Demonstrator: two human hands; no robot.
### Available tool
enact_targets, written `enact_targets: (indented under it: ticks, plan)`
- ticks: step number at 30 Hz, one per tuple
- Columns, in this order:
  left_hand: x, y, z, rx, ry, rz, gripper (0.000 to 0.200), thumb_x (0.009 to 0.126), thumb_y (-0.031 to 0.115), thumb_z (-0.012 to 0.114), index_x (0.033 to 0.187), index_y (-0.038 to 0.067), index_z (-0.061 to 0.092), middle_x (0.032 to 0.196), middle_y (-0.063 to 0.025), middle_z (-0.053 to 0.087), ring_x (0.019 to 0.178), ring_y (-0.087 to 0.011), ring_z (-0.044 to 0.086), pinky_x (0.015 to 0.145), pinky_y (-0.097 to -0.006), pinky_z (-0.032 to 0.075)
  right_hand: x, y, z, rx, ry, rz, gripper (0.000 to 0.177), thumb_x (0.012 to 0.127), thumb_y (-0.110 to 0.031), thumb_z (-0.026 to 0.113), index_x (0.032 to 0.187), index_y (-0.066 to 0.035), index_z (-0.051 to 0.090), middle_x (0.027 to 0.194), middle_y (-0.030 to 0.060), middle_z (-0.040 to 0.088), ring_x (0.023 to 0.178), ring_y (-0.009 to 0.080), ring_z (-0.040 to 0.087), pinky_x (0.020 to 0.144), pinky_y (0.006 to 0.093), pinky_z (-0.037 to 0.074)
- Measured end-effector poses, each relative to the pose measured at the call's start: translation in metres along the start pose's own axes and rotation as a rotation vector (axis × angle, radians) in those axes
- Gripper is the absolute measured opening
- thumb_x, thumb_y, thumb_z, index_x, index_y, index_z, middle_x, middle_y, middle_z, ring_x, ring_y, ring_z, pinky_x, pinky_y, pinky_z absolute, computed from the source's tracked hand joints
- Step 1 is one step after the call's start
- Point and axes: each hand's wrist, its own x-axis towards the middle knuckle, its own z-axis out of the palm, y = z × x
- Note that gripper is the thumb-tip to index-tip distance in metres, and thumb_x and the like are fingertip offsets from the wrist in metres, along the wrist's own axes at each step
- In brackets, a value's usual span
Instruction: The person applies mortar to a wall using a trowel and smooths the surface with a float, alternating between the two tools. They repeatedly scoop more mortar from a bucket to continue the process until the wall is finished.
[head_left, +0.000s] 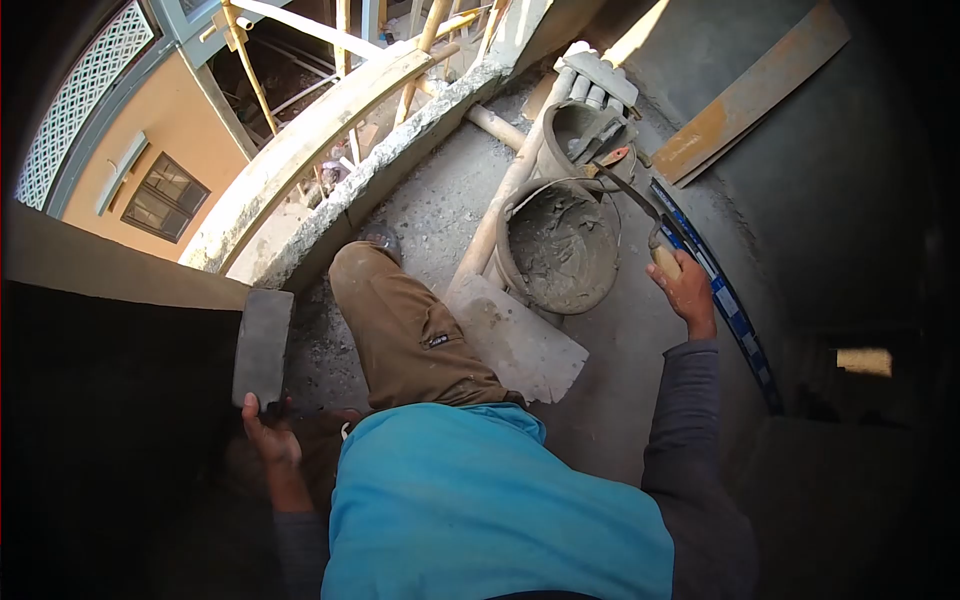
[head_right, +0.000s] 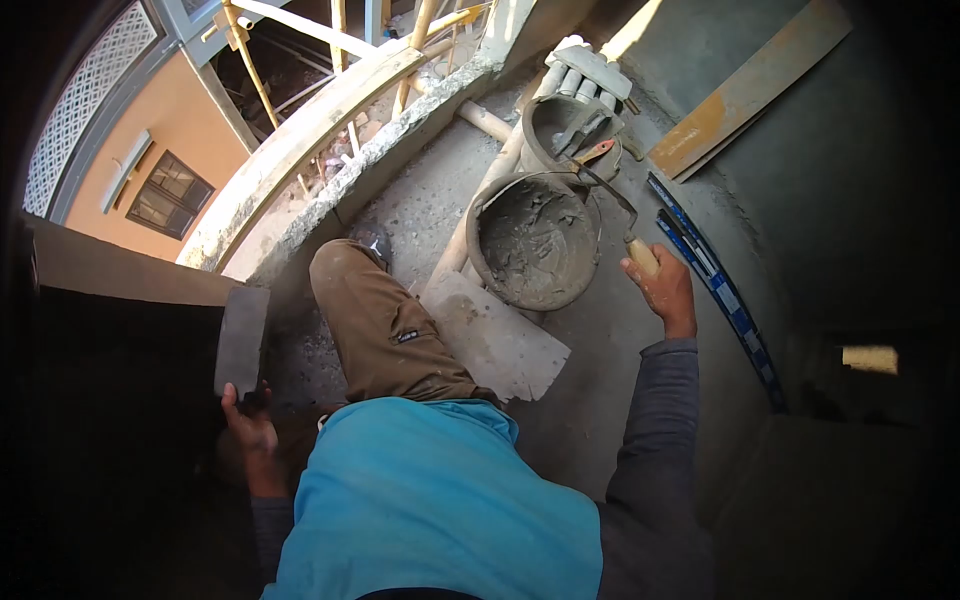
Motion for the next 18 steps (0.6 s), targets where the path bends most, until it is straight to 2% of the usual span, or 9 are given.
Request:
enact_targets:
  ticks: [1, 2, 6, 10, 18]
  plan:
    - [0.000, 0.002, 0.002, 0.006, -0.003, 0.032, 0.042, 0.089, 0.037, 0.063, 0.118, 0.006, 0.058, 0.105, -0.0041, 0.065, 0.088, -0.0193, 0.066, 0.075, -0.0338, 0.054, -0.007, -0.004, -0.003, 0.035, -0.088, 0.075, 0.041, 0.080, -0.036, 0.073, 0.103, -0.004, 0.063, 0.084, 0.0180, 0.067, 0.079, 0.0332, 0.066, 0.070, 0.0405, 0.049]
    - [-0.001, 0.004, 0.005, 0.014, -0.015, 0.053, 0.044, 0.089, 0.037, 0.063, 0.119, 0.006, 0.058, 0.106, -0.0041, 0.064, 0.090, -0.0185, 0.065, 0.076, -0.0335, 0.054, -0.011, 0.007, 0.004, 0.008, -0.080, 0.033, 0.044, 0.081, -0.046, 0.072, 0.100, -0.007, 0.066, 0.083, 0.0164, 0.068, 0.079, 0.0328, 0.067, 0.068, 0.0407, 0.049]
    - [0.003, 0.000, 0.000, -0.019, -0.017, 0.024, 0.045, 0.089, 0.038, 0.063, 0.120, 0.006, 0.057, 0.108, -0.0039, 0.064, 0.091, -0.0179, 0.064, 0.076, -0.0333, 0.054, -0.028, -0.008, 0.027, -0.215, -0.052, 0.034, 0.040, 0.079, -0.046, 0.074, 0.100, -0.012, 0.067, 0.085, 0.0123, 0.070, 0.081, 0.0328, 0.067, 0.071, 0.0437, 0.050]
    - [-0.001, -0.003, 0.001, -0.004, 0.012, -0.003, 0.046, 0.089, 0.038, 0.063, 0.121, 0.007, 0.056, 0.108, -0.0043, 0.063, 0.090, -0.0183, 0.064, 0.076, -0.0330, 0.054, -0.022, -0.021, 0.051, -0.333, -0.070, -0.007, 0.034, 0.079, -0.040, 0.075, 0.096, -0.013, 0.066, 0.089, 0.0108, 0.069, 0.085, 0.0322, 0.067, 0.071, 0.0446, 0.050]
    - [-0.006, -0.004, -0.012, -0.009, 0.074, 0.022, 0.047, 0.089, 0.038, 0.063, 0.122, 0.006, 0.055, 0.107, -0.0052, 0.063, 0.088, -0.0194, 0.065, 0.075, -0.0327, 0.054, -0.006, -0.028, 0.072, -0.383, -0.058, -0.040, 0.033, 0.079, -0.038, 0.076, 0.099, -0.013, 0.066, 0.088, 0.0118, 0.069, 0.086, 0.0319, 0.067, 0.073, 0.0438, 0.051]
